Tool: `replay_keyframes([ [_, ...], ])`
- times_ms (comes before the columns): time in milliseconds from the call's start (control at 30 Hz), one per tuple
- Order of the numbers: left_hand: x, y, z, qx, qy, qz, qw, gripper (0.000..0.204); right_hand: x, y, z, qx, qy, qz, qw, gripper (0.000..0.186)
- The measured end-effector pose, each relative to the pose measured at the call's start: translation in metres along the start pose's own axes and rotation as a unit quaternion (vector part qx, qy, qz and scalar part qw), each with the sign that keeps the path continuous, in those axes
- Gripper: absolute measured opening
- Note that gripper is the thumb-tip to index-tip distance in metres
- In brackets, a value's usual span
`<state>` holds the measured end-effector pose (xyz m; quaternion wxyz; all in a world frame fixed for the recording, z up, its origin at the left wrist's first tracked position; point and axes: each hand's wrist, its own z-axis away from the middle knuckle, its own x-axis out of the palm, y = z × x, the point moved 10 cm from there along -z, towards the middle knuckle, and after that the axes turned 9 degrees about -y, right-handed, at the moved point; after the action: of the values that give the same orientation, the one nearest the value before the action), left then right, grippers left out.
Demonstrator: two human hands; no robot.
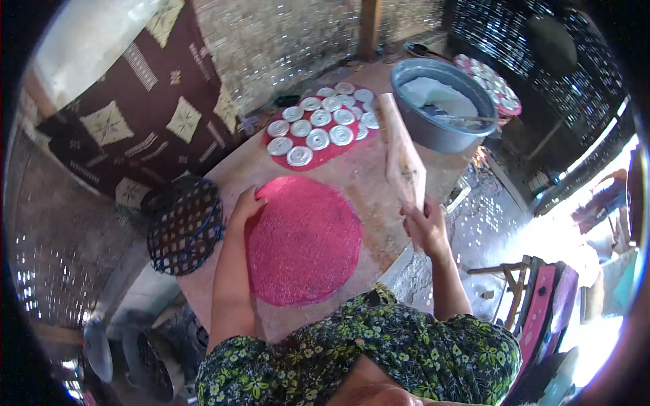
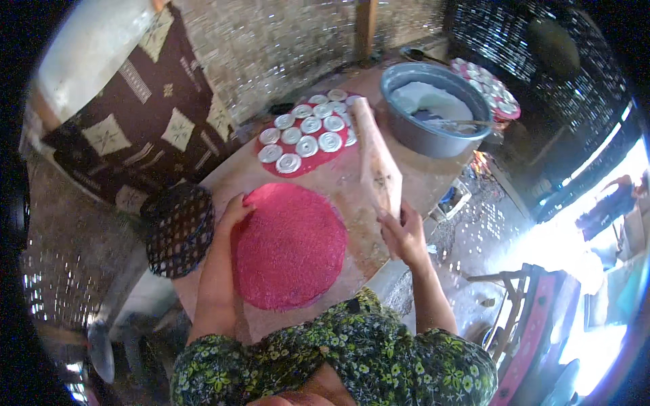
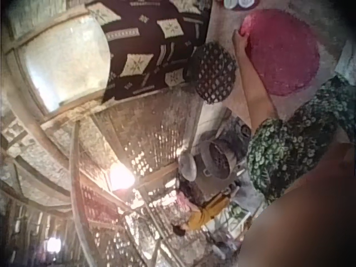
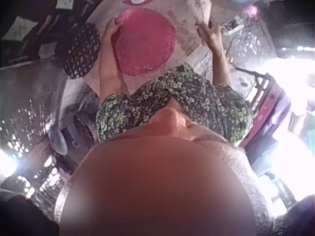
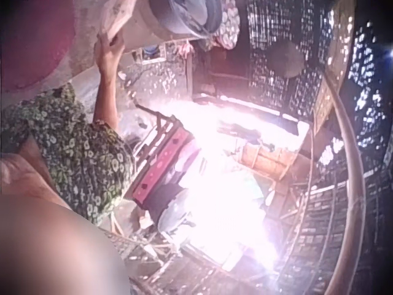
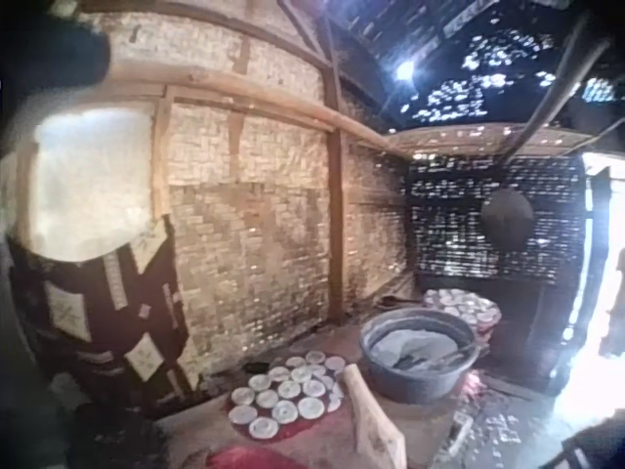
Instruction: The person scoops white dough from a metal bowl and fills a clear plastic piping bag. They then pipe the dough into spiral shapes onto a pink circular mat. The person repeats this process to create multiple decorative rolls, arranging them in rows on the mat.
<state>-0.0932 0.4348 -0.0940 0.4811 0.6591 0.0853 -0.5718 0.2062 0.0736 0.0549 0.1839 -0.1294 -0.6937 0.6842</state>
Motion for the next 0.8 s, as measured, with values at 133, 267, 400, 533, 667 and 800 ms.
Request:
replay_keyframes([
  [133, 0.013, -0.001, 0.016, -0.015, -0.030, 0.016, 0.999, 0.054, -0.009, 0.000, 0.005, -0.003, 0.010, 0.053, 0.999, 0.039],
  [267, 0.014, -0.054, 0.060, -0.159, -0.087, -0.036, 0.983, 0.060, -0.008, -0.004, 0.010, -0.019, -0.005, 0.121, 0.993, 0.038],
  [400, -0.008, -0.037, 0.105, -0.160, 0.008, -0.146, 0.976, 0.062, 0.003, 0.001, 0.014, -0.058, -0.032, 0.096, 0.993, 0.048],
  [533, -0.051, 0.158, 0.139, 0.037, 0.145, -0.041, 0.988, 0.061, 0.033, 0.010, 0.023, -0.035, -0.125, 0.085, 0.988, 0.052],
  [667, 0.023, 0.268, 0.138, 0.249, -0.082, 0.126, 0.957, 0.057, 0.096, 0.012, 0.048, -0.078, -0.316, 0.017, 0.945, 0.060],
  [800, 0.072, 0.303, 0.146, 0.240, -0.204, 0.125, 0.941, 0.055, 0.109, 0.007, 0.088, -0.084, -0.418, 0.222, 0.877, 0.055],
])
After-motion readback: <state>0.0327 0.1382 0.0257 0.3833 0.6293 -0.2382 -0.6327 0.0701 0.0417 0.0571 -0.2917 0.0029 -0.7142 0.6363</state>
